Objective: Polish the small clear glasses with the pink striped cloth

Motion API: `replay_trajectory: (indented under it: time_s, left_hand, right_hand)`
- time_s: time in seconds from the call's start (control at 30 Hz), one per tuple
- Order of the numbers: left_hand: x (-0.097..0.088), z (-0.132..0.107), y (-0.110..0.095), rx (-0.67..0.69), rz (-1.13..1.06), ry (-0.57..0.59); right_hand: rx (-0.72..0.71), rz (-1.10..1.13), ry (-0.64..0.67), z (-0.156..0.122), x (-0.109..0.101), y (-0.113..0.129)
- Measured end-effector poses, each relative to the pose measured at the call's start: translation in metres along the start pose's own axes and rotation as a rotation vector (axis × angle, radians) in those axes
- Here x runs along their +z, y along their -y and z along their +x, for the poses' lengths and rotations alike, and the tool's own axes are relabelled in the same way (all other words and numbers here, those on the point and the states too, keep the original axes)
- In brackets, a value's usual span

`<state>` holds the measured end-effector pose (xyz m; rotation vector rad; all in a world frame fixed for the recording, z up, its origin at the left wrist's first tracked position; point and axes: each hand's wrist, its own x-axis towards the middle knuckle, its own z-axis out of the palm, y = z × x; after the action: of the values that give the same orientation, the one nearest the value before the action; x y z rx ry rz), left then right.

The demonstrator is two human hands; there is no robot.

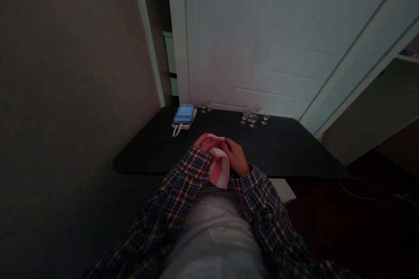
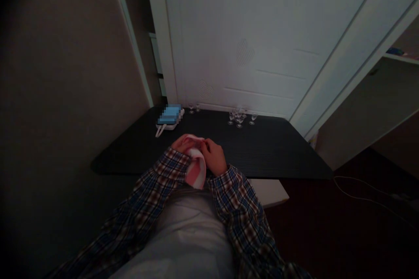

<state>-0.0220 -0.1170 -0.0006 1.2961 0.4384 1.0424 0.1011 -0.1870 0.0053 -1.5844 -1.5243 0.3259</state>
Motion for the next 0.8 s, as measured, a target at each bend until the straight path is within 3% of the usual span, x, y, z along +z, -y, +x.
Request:
replay_trajectory:
  time_s: [0.4,0.63,0.8]
  left_hand:
    - [-0.003,0.002,0.004,0.066,0.041,0.015]
    - [0.006,-0.005,-0.008,0.040,0.065,-0.026]
    - [0.004,-0.003,-0.007,0.072,0.092,0.020]
  right_hand:
    - [0.002,0.023,0.010,0.000,-0.002,0.004]
    - [0.003,0.008,0.022,0.001,-0.003,0.003]
    - [0.010,0.009,0.011,0.001,-0.002,0.002]
